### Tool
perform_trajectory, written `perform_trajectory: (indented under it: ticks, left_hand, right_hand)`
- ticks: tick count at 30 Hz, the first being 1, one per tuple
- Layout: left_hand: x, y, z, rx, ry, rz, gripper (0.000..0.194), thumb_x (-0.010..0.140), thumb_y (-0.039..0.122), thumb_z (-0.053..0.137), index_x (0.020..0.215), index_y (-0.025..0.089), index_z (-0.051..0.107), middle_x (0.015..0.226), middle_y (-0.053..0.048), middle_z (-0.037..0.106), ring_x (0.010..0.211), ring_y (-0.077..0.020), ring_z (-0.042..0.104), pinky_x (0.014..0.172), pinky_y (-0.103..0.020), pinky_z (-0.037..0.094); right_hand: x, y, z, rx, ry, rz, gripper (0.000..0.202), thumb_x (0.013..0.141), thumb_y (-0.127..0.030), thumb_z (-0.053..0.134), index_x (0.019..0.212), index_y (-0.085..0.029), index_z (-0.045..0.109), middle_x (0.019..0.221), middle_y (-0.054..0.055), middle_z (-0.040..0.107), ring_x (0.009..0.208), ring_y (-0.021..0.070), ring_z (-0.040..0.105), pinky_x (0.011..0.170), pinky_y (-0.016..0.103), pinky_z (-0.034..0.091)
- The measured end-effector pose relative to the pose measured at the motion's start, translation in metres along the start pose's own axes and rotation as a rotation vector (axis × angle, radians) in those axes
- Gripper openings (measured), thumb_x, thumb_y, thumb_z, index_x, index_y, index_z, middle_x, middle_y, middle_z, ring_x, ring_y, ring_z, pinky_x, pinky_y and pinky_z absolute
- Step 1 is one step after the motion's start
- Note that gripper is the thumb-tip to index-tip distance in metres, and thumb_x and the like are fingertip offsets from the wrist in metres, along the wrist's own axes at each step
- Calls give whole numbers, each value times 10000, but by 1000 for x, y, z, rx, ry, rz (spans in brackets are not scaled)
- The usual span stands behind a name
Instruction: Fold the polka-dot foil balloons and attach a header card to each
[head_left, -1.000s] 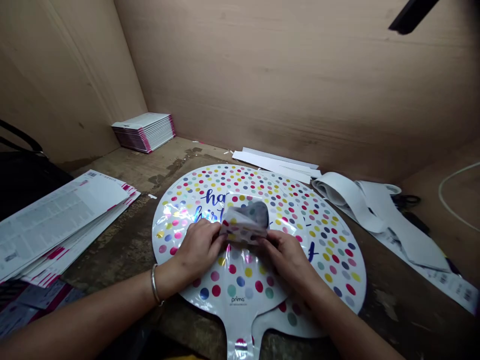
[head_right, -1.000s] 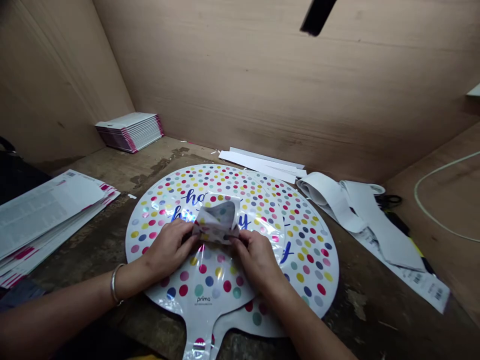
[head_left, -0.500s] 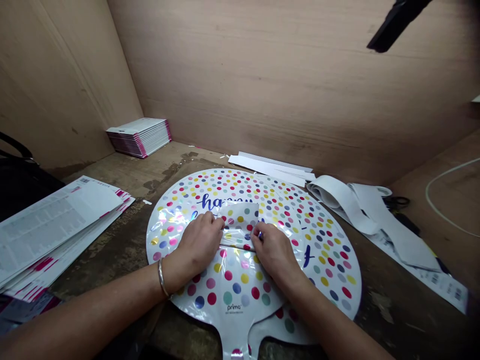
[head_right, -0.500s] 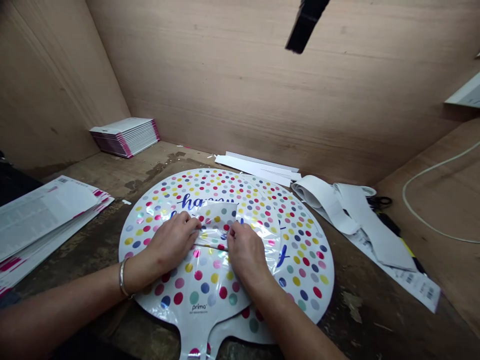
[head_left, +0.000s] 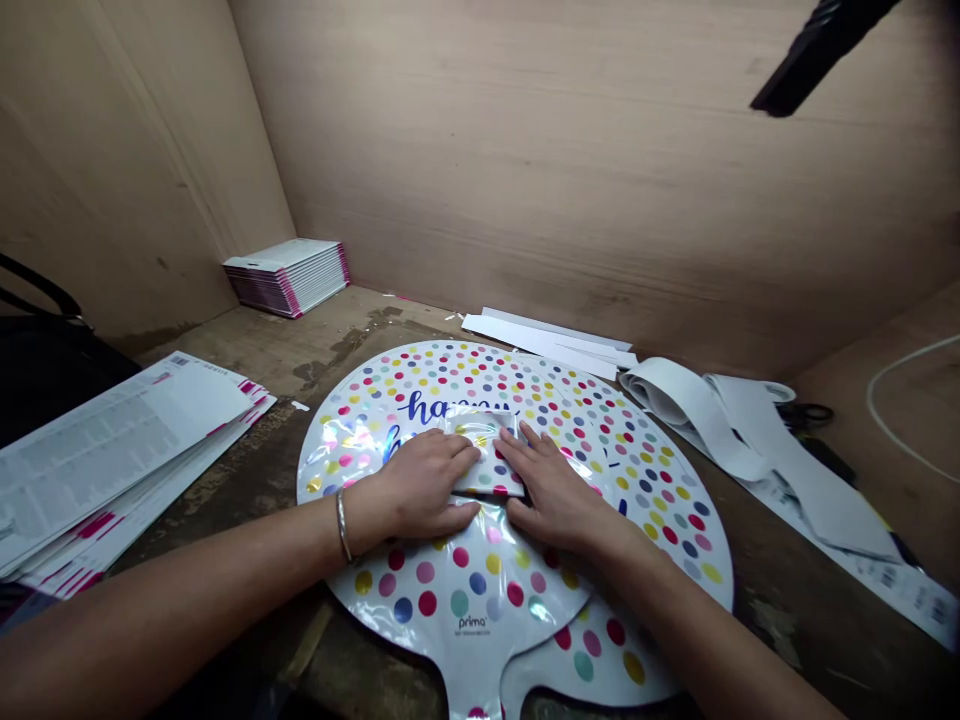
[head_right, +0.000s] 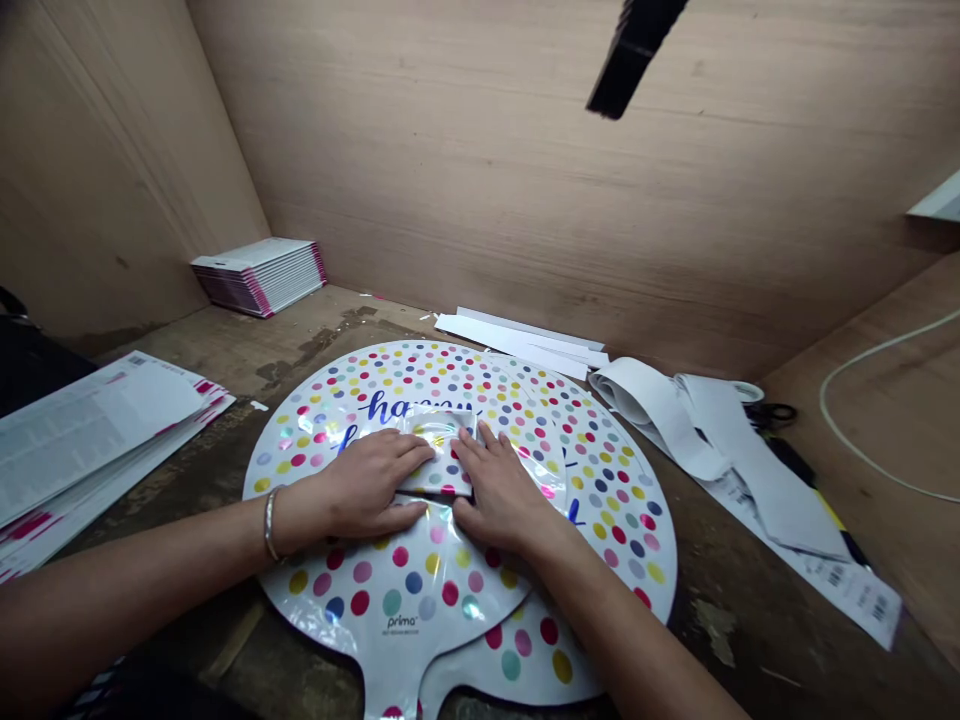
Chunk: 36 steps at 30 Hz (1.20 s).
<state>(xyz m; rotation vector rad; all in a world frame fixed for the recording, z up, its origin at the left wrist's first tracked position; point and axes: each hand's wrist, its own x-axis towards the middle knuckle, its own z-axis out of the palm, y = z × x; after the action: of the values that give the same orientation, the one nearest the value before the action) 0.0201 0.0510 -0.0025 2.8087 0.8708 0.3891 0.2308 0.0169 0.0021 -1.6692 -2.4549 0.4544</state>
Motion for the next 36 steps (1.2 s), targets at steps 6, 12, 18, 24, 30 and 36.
perform_trajectory:
  ticks: [6, 12, 18, 24, 30, 36]
  left_hand:
    - [9, 10, -10, -340, 90, -220, 262, 809, 116, 453, 1007, 169, 617, 983, -85, 658, 924, -231, 612, 869, -383, 457]
    - [-26, 33, -24, -1803, 81, -505, 300, 849, 324, 577, 1092, 148, 581, 941, -91, 694, 809, -203, 676, 785, -348, 522]
    - [-39, 53, -5, -2040, 146, -620, 379, 754, 310, 689, 1066, 122, 588, 946, -138, 695, 812, -251, 684, 751, -383, 530]
    - [-32, 28, -18, -1418, 340, -669, 338, 762, 451, 657, 927, 159, 613, 886, -49, 673, 799, -187, 635, 696, -281, 504]
    - [-15, 16, -7, -1243, 473, -653, 368, 761, 507, 608, 692, 150, 548, 609, 13, 560, 522, -110, 521, 497, -217, 424]
    - [-68, -46, -58, -777, 738, -777, 332, 875, 390, 476, 1133, 199, 557, 1025, -81, 644, 946, -207, 596, 840, -331, 447]
  right_hand:
    - [-6, -3, -10, 191, 265, 175, 492, 828, -199, 488, 1319, -164, 487, 1403, 118, 452, 1363, 263, 279, 1105, 480, 239]
    - [-51, -16, -25, 1517, 39, 274, 824, 658, -692, 601, 1298, -185, 487, 1330, 167, 520, 1230, 340, 469, 965, 506, 413]
    - [-46, -52, -10, 1876, -153, 367, 593, 666, -442, 731, 1186, -203, 577, 1144, 115, 666, 1061, 316, 610, 882, 472, 486]
    - [-35, -71, -7, 1842, 95, 531, 609, 733, -258, 714, 1295, -209, 483, 1066, 90, 702, 961, 273, 664, 854, 447, 523]
    - [-34, -84, 14, 1773, 199, 547, 683, 680, -344, 766, 1289, -204, 493, 1061, 90, 704, 999, 295, 646, 856, 460, 526]
    - [-41, -41, 20, 1436, 272, 655, 643, 587, -412, 795, 1192, -335, 591, 1044, 86, 705, 1038, 349, 618, 822, 474, 554]
